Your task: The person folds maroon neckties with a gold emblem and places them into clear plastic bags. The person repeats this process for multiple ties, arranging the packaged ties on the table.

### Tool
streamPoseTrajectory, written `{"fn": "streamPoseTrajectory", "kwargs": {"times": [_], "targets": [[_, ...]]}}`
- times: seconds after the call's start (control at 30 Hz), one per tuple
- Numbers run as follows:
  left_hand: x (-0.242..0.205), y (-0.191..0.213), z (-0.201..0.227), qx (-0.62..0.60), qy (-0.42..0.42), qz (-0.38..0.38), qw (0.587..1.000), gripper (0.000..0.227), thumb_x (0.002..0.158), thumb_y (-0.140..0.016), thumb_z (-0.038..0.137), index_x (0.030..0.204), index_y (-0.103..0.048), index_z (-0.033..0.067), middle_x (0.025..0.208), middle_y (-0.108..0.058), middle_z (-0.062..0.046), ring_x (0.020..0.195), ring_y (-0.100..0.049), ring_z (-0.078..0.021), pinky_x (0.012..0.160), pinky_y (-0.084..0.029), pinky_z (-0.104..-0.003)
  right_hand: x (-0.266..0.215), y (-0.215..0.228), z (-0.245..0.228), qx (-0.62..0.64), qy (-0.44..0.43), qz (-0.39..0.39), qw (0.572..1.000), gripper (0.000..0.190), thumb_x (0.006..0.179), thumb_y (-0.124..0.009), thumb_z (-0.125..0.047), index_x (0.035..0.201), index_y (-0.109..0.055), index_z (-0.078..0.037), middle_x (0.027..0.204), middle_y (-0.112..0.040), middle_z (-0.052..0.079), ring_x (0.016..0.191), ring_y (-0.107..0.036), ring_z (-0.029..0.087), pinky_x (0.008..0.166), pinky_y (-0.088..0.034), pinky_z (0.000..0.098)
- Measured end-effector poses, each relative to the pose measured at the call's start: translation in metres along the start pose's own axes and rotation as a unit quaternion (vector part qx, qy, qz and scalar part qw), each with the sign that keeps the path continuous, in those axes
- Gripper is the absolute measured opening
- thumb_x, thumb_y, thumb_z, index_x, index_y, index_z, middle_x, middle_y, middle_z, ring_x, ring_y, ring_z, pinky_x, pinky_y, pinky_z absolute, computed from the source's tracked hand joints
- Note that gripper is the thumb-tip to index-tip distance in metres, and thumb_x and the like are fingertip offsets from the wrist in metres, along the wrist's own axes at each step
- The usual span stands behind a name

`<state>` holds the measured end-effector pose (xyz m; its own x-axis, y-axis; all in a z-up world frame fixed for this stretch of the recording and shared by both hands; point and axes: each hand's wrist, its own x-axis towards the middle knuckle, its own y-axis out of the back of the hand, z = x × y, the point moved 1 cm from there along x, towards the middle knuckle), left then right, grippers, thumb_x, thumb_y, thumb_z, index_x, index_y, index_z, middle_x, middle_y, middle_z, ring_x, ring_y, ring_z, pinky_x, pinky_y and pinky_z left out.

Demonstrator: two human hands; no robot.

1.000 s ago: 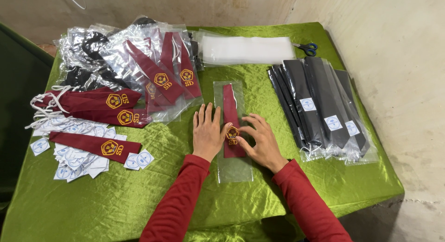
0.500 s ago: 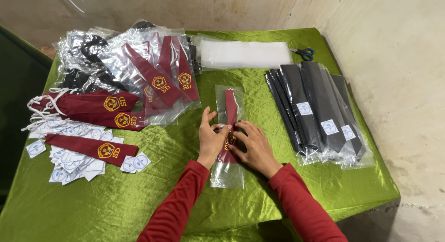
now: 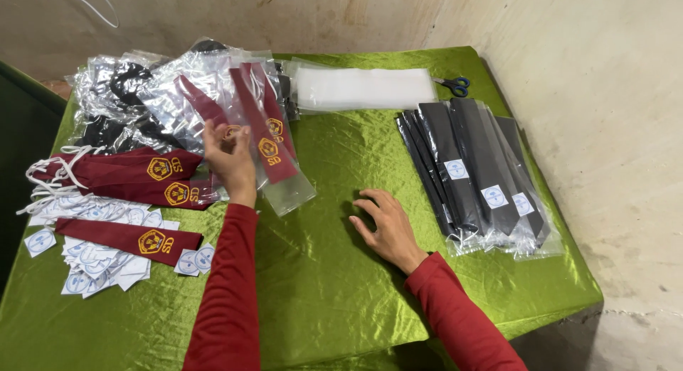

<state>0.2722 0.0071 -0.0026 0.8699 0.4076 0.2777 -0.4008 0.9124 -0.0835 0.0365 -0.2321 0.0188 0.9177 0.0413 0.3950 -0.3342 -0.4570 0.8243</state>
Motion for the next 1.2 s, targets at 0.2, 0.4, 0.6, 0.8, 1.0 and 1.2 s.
{"fn": "streamPoseTrajectory", "kwargs": {"times": [0.2, 0.4, 0.6, 0.8, 1.0, 1.2], "targets": [[-0.023, 0.025, -0.039, 0.323, -0.287, -0.056, 0.900, 0.037, 0.103, -0.067, 0.032, 0.130, -0.067, 0.0068, 0.139, -0.059, -0.016, 0.139, -0.047, -0.0369, 0.113, -0.039, -0.050, 0.000, -0.006, 0.008, -0.022, 0.015, 0.013, 1.000, 0.025, 0.095, -0.071, -0.033, 0.111, -0.074, -0.014, 0.115, -0.069, 0.008, 0.121, -0.064, 0.032, 0.093, -0.054, 0.0435], [-0.077, 0.023, -0.020, 0.459, -0.341, -0.068, 0.818, 0.027, 0.099, -0.068, 0.040, 0.103, -0.076, 0.0141, 0.108, -0.070, -0.005, 0.131, -0.054, -0.0287, 0.114, -0.034, -0.049, -0.001, -0.005, 0.011, 0.027, 0.019, 0.064, 0.997, 0.020, 0.094, -0.074, -0.024, 0.104, -0.075, -0.006, 0.108, -0.070, 0.013, 0.114, -0.067, 0.035, 0.091, -0.056, 0.0426], [-0.104, 0.030, 0.016, 0.539, -0.300, -0.130, 0.776, 0.070, 0.103, -0.046, 0.066, 0.138, -0.063, 0.0069, 0.136, -0.066, -0.017, 0.149, -0.040, -0.0383, 0.121, -0.014, -0.066, 0.001, -0.003, 0.022, 0.066, 0.002, 0.100, 0.993, 0.016, 0.095, -0.074, -0.020, 0.101, -0.077, -0.006, 0.101, -0.072, 0.012, 0.107, -0.070, 0.033, 0.088, -0.058, 0.0412], [-0.099, 0.034, 0.039, 0.515, -0.303, -0.160, 0.786, 0.085, 0.102, -0.046, 0.066, 0.151, -0.048, -0.0037, 0.159, -0.037, -0.034, 0.155, -0.014, -0.0510, 0.118, -0.003, -0.072, 0.004, -0.001, 0.023, 0.108, 0.014, 0.127, 0.986, 0.012, 0.093, -0.075, -0.017, 0.097, -0.077, -0.006, 0.093, -0.074, 0.011, 0.096, -0.073, 0.033, 0.081, -0.059, 0.0401], [-0.101, 0.037, 0.012, 0.503, -0.327, -0.089, 0.796, 0.063, 0.100, -0.058, 0.059, 0.134, -0.062, 0.0057, 0.103, -0.065, -0.013, 0.126, -0.051, -0.0336, 0.111, -0.028, -0.064, 0.004, 0.001, 0.030, 0.107, -0.015, 0.133, 0.985, 0.010, 0.093, -0.076, -0.017, 0.095, -0.078, -0.008, 0.090, -0.075, 0.012, 0.093, -0.073, 0.033, 0.080, -0.059, 0.0408], [-0.108, 0.034, 0.008, 0.551, -0.287, -0.150, 0.769, 0.077, 0.099, -0.051, 0.065, 0.149, -0.053, 0.0068, 0.143, -0.060, -0.021, 0.153, -0.030, -0.0435, 0.119, -0.004, -0.071, 0.005, 0.004, 0.038, 0.086, -0.005, 0.125, 0.988, 0.011, 0.095, -0.075, -0.019, 0.095, -0.077, -0.009, 0.089, -0.072, 0.009, 0.091, -0.071, 0.031, 0.077, -0.059, 0.0385]]}}
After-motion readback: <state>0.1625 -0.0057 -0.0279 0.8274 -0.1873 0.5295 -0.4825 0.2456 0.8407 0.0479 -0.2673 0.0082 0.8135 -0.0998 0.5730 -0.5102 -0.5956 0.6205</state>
